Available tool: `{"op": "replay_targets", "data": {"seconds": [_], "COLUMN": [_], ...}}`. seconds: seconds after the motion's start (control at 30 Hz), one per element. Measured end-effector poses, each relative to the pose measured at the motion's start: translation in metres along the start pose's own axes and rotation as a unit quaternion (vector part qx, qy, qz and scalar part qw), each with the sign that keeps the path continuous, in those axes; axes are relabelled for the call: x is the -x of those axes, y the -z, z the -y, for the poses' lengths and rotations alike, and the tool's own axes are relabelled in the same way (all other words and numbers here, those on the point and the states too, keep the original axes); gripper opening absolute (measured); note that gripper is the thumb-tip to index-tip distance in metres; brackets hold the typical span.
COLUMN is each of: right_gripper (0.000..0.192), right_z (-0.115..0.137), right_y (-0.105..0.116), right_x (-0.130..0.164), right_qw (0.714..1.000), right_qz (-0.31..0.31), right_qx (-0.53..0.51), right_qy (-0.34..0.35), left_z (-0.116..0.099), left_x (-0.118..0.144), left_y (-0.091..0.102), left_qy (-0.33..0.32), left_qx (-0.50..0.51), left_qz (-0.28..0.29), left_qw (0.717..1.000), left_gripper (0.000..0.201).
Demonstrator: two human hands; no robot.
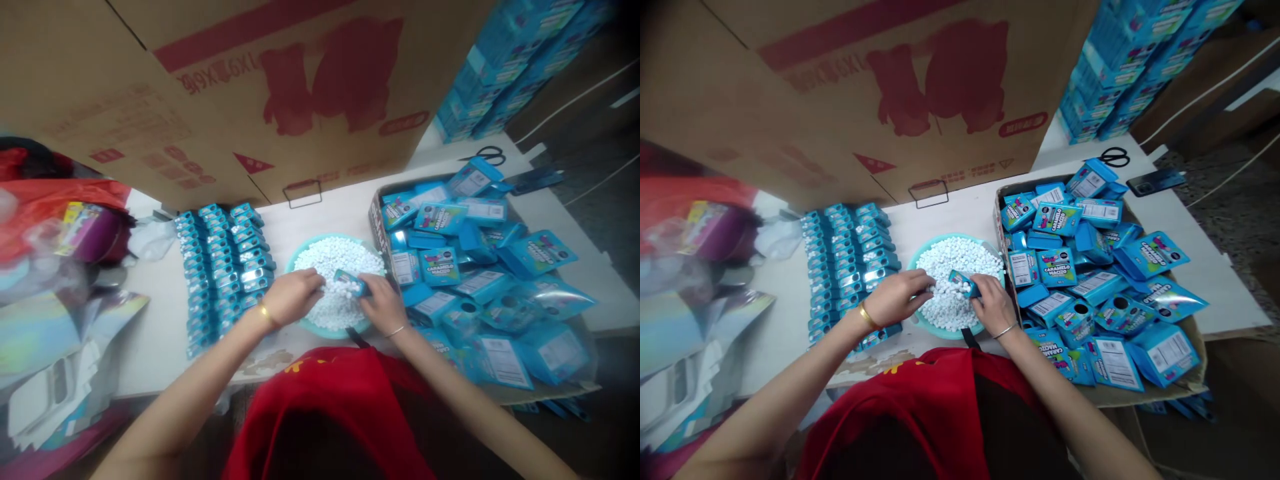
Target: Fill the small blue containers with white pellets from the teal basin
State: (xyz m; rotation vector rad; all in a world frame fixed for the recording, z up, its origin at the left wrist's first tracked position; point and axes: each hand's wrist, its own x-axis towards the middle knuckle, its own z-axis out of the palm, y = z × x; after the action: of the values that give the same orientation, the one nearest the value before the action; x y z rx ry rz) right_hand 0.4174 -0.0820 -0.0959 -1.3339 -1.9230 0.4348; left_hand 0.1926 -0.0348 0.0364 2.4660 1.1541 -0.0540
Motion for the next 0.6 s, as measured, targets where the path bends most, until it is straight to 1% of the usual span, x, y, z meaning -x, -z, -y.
{"op": "replay_targets", "data": {"seconds": [0.07,0.17,0.23,0.27,0.33,0.4,0.43,0.47,0.53,0.6], "right_gripper": [0.047,0.046,0.045,0.045,0.043,0.043,0.043,0.043,0.042,0.041], "right_z": [0.005,0.010,0.009,0.008,0.005,0.000,-0.003,-0.005,-0.010,-0.013], "right_y": [-0.003,-0.005,-0.005,-0.004,-0.002,0.002,0.004,0.006,0.009,0.012], "right_x": [-0.001,0.000,0.001,0.001,0.003,0.005,0.006,0.007,0.009,0.010], "right_qw": [1.000,1.000,0.999,0.999,1.000,0.999,0.999,0.999,0.997,0.995], "right_qz": [0.007,0.011,0.009,0.007,0.000,-0.007,-0.007,-0.007,-0.010,-0.016], "right_qx": [-0.007,-0.023,-0.030,-0.032,-0.031,-0.031,-0.031,-0.032,-0.037,-0.044], "right_qy": [0.012,0.014,0.012,0.010,0.000,-0.018,-0.029,-0.042,-0.067,-0.086], "left_z": [-0.019,-0.046,-0.056,-0.057,-0.045,-0.019,-0.003,0.014,0.045,0.063], "left_x": [-0.005,-0.008,-0.007,-0.006,-0.001,0.006,0.009,0.012,0.013,0.008], "left_y": [0.010,0.018,0.023,0.024,0.024,0.014,0.005,-0.008,-0.041,-0.080], "left_qy": [0.015,0.023,0.019,0.018,0.024,0.046,0.064,0.083,0.127,0.151], "left_qx": [-0.061,-0.119,-0.144,-0.154,-0.165,-0.157,-0.149,-0.138,-0.114,-0.072], "left_qz": [0.027,0.030,0.028,0.027,0.017,0.003,0.000,0.005,0.035,0.055], "left_qw": [0.998,0.992,0.989,0.987,0.986,0.987,0.987,0.987,0.985,0.984], "left_gripper": [0.017,0.022,0.024,0.024,0.021,0.018,0.017,0.016,0.014,0.013]}}
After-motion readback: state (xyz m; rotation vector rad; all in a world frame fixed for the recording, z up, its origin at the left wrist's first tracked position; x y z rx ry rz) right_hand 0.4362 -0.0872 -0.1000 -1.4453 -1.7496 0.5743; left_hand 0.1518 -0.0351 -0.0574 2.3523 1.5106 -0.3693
